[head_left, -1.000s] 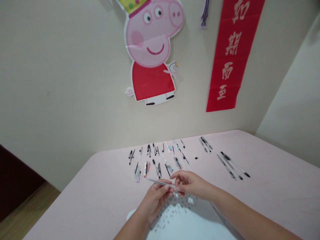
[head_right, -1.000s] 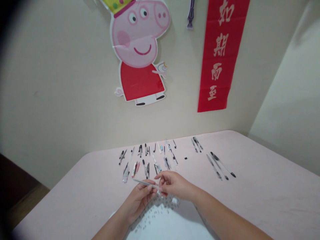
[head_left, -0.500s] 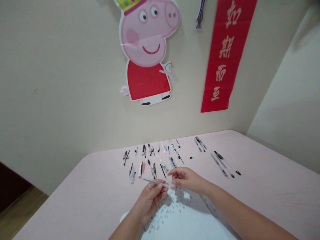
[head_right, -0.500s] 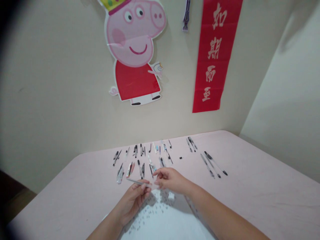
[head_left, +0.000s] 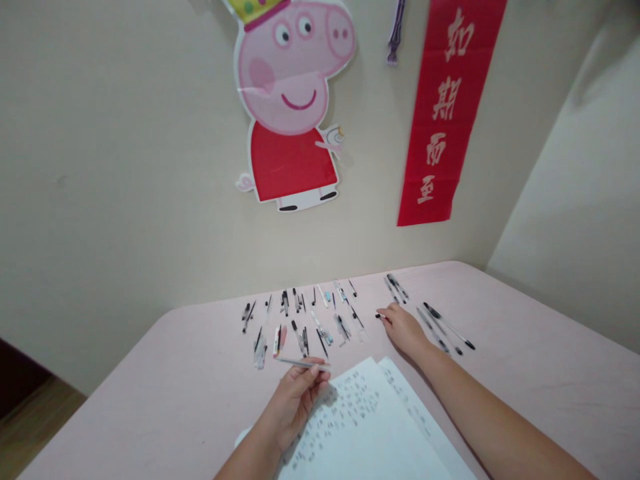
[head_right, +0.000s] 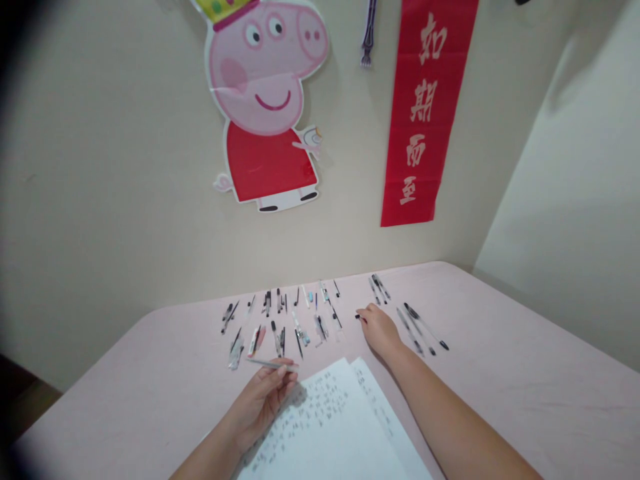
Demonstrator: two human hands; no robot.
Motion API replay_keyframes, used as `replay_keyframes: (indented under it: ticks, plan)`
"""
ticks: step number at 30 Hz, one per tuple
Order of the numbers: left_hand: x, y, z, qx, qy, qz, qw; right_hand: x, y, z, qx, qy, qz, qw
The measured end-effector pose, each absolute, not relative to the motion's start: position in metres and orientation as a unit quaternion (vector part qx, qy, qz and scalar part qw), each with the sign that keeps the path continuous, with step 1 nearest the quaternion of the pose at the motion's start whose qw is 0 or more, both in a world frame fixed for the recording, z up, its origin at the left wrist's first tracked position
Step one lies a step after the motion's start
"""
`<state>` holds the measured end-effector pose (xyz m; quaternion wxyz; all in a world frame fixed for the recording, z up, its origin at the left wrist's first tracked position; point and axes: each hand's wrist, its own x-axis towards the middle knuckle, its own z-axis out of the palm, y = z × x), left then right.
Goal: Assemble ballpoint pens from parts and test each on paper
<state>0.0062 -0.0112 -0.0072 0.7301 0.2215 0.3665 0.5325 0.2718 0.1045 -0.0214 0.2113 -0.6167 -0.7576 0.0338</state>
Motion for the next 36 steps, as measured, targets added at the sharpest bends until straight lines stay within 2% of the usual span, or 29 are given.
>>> replay_keyframes:
  ticks: [7, 19, 30, 36]
  plan:
    - [0.007, -0.013, -0.003, 0.214, 0.371, 0.530, 0.732, 0.268, 0.107, -0.022, -0.609, -0.770, 0.042, 0.188]
    - [0.007, -0.012, -0.003, 0.222, 0.367, 0.532, 0.730, 0.268, 0.104, -0.020, -0.587, -0.767, 0.058, 0.253]
    - [0.006, -0.013, -0.004, 0.211, 0.367, 0.529, 0.735, 0.253, 0.100, -0.020, -0.484, -0.721, 0.263, 0.421]
    - [0.006, -0.013, -0.004, 0.213, 0.365, 0.530, 0.735, 0.236, 0.092, -0.014, -0.440, -0.676, 0.372, 0.460]
